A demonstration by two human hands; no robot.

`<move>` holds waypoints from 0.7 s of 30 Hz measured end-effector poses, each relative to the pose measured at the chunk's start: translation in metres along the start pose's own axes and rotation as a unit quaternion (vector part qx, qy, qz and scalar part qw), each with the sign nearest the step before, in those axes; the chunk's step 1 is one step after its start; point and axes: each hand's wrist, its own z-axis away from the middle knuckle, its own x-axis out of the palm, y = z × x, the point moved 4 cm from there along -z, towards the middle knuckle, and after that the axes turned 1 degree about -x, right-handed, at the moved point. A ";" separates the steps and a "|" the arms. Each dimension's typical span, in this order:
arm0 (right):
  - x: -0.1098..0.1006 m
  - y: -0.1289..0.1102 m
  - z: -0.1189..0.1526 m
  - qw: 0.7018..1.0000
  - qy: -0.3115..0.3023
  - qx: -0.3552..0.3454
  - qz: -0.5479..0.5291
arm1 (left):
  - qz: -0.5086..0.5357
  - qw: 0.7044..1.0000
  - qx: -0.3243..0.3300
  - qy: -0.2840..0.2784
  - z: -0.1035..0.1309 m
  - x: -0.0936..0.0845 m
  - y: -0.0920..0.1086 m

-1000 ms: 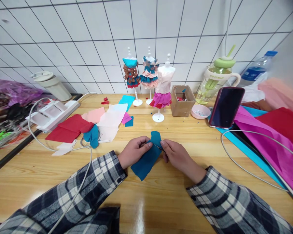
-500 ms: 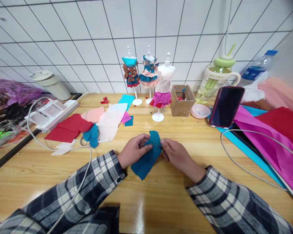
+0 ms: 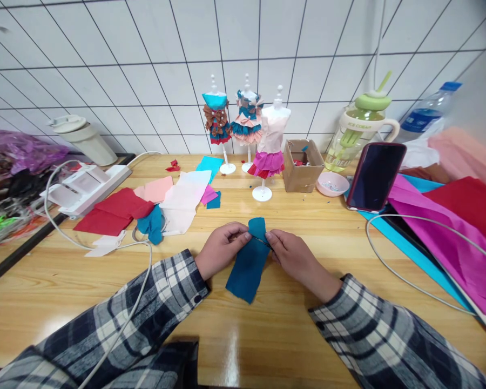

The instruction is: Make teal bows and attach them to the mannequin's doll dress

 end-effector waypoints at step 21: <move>0.001 -0.005 0.002 1.000 -0.028 -0.012 0.007 | 0.010 0.999 -0.039 -0.026 0.002 -0.001 -0.003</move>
